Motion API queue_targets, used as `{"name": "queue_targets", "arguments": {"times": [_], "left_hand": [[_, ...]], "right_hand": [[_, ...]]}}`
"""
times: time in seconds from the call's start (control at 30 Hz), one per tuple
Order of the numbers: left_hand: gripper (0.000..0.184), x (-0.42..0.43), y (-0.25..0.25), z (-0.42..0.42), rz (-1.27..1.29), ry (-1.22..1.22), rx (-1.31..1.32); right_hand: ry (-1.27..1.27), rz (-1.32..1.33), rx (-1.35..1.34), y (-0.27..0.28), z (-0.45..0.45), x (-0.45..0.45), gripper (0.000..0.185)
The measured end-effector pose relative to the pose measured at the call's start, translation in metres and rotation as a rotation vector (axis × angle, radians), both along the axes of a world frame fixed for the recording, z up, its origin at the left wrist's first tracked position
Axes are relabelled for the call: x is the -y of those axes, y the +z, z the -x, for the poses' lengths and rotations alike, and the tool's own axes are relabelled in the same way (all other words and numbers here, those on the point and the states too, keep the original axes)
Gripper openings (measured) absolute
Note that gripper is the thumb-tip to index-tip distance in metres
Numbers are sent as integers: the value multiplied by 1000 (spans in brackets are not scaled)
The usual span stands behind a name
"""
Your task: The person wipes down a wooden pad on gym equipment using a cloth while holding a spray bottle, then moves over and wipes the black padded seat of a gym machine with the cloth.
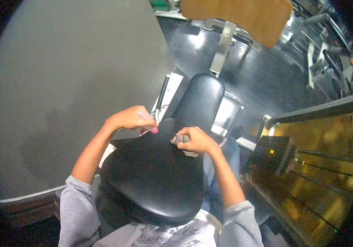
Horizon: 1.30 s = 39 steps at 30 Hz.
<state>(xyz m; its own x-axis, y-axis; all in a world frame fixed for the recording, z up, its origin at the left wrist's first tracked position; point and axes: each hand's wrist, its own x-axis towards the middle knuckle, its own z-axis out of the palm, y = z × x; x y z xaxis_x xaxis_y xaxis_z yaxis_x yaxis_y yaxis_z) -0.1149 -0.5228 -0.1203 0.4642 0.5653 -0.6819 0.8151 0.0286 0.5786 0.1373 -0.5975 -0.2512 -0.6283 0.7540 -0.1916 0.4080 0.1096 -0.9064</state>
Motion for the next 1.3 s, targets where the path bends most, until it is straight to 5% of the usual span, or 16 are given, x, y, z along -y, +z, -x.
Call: {"name": "queue_targets", "arguments": {"times": [0.13, 0.27, 0.5, 0.6, 0.83, 1.1, 1.3], "left_hand": [[48, 2, -34, -6, -190, -190, -178], [47, -1, -23, -16, -167, -208, -100], [45, -23, 35, -47, -24, -150, -144], [47, -30, 40, -56, -21, -55, -192], [48, -32, 25, -64, 34, -46, -157], [50, -35, 7, -61, 5, -95, -269], [46, -28, 0, -69, 56, -137, -284]], "right_hand": [[-213, 211, -66, 12, -18, 22, 39], [-216, 54, 84, -9, 3, 13, 40], [23, -21, 8, 32, 46, -12, 39], [146, 15, -311, 34, 28, 1, 34], [-81, 97, 84, -26, 13, -15, 38], [88, 20, -214, 31, 0, 18, 33], [-108, 121, 84, -15, -31, 14, 29]]}}
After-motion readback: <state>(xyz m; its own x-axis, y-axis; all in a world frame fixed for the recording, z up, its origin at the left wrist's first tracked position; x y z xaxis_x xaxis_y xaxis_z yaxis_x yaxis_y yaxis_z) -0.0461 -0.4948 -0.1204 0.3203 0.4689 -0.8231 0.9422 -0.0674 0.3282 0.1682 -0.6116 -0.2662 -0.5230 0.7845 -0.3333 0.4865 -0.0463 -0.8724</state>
